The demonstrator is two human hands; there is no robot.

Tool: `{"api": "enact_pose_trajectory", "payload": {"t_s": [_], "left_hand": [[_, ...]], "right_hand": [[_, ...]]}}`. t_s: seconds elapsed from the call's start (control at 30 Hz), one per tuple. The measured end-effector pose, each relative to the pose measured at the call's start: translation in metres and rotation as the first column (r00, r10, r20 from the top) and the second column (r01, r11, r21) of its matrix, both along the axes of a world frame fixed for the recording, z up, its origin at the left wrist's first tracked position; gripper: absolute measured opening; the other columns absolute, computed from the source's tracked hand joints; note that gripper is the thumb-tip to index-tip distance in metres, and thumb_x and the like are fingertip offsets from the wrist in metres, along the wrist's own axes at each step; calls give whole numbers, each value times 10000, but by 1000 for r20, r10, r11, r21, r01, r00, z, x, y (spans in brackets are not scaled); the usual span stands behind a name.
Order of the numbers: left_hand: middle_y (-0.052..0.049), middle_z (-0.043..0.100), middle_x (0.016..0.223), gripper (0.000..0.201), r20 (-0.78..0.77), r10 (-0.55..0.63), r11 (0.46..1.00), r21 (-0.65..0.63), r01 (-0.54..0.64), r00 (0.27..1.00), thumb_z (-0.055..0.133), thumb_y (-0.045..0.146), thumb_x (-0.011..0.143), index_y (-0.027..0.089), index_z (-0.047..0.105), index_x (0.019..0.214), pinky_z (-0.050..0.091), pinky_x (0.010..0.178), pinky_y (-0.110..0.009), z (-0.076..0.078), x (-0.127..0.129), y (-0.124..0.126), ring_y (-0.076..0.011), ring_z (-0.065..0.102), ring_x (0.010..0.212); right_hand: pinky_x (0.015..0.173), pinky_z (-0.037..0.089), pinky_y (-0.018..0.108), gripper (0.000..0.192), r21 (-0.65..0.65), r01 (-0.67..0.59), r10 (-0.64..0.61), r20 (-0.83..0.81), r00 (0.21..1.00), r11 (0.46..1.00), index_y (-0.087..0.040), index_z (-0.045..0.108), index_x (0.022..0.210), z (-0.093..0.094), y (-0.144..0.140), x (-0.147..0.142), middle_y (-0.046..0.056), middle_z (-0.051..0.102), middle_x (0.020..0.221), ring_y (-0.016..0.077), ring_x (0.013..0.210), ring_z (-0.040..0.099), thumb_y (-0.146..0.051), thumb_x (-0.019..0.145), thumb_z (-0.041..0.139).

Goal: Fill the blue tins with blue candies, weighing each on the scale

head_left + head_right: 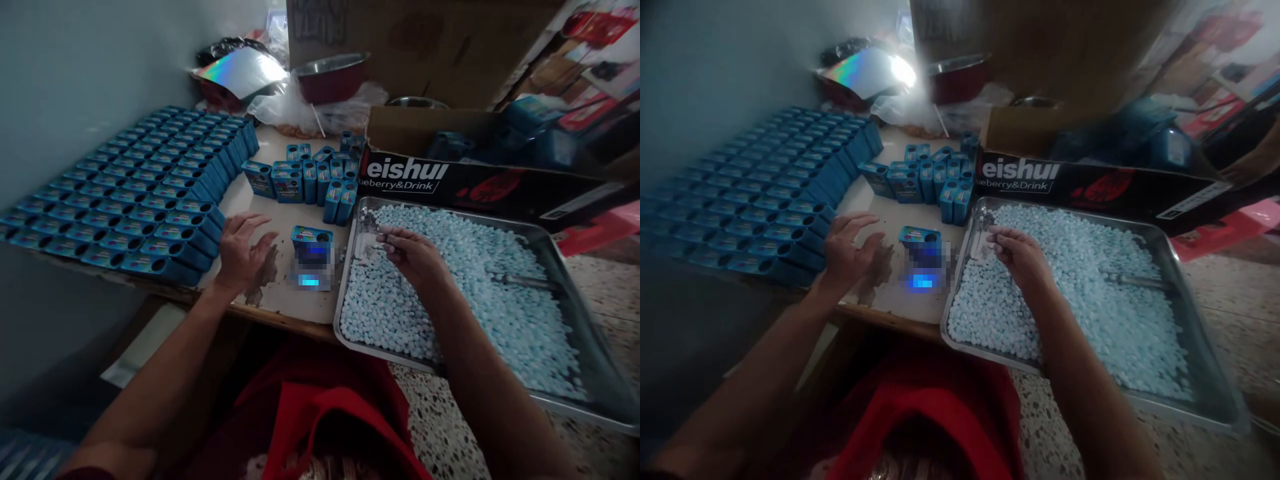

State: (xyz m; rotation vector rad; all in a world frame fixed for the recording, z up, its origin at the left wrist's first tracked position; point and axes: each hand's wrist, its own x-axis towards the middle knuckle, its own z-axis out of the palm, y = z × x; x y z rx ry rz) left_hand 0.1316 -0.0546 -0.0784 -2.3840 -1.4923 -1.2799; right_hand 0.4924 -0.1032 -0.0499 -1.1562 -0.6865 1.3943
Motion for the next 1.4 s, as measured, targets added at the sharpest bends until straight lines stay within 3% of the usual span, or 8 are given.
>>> {"api": "enact_pose_trajectory", "payload": {"t_s": [0.2,0.4,0.67,0.83,0.97,1.1,1.27,1.4], "left_hand": [[-131,649,1453,628,-161,-292,954,-120,274,943,713,616,976,223,622,1457,440,1230,-521,34,39,8,-341,573,1385],[-123,660,1436,894,-86,-318,886,-381,264,944,1010,391,701,222,590,1472,510,1178,-514,31,57,4,-362,615,1358],[-67,763,1161,559,73,-308,865,-394,311,949,992,249,691,200,734,1184,568,1022,-428,26,67,7,-297,720,1117],[-48,786,1157,466,78,-355,818,-457,349,932,928,212,755,220,765,1192,570,1034,-401,30,70,10,-272,735,1115],[-65,779,1250,493,13,-323,856,-423,298,946,916,235,781,209,763,1249,557,1077,-387,52,40,47,-271,726,1175],[2,771,1215,506,-226,-122,914,-405,21,966,901,375,837,216,725,1284,553,1031,-318,82,-30,107,-203,708,1067],[21,759,912,719,-281,-153,864,-503,-10,947,814,794,787,156,724,1106,569,853,-278,91,-105,158,-158,633,822],[4,751,799,906,-296,-233,801,-599,10,926,748,998,581,164,744,937,554,739,-257,91,-124,163,-174,643,745]], "right_hand": [[582,451,182,294,48,-37,32,99,995,998,-171,811,1007,1,-9,-7,43,798,911,67,629,542,-225,720,845],[542,404,240,282,248,-138,82,224,971,959,-217,798,1108,13,-11,-37,41,807,1001,85,581,482,-371,871,790],[651,471,283,333,361,-484,99,712,695,797,-215,853,1116,31,19,-87,-17,630,646,153,630,572,-210,957,560],[571,429,268,330,252,-322,156,513,844,913,-190,850,1156,31,24,-70,-18,639,654,133,577,520,-321,907,679],[544,394,248,308,127,-110,71,276,958,986,-213,856,1054,28,21,-28,62,799,986,96,609,505,-364,784,859],[536,363,274,356,-12,-122,117,408,905,992,-213,863,1008,20,7,15,70,776,846,123,595,487,-445,739,882],[620,412,315,318,-66,-207,188,735,651,976,-212,878,972,24,-15,44,55,728,751,197,708,587,-453,777,803],[540,314,283,413,-139,-258,288,604,743,956,-177,848,1008,25,-12,39,6,626,671,128,559,451,-522,786,805]]}}
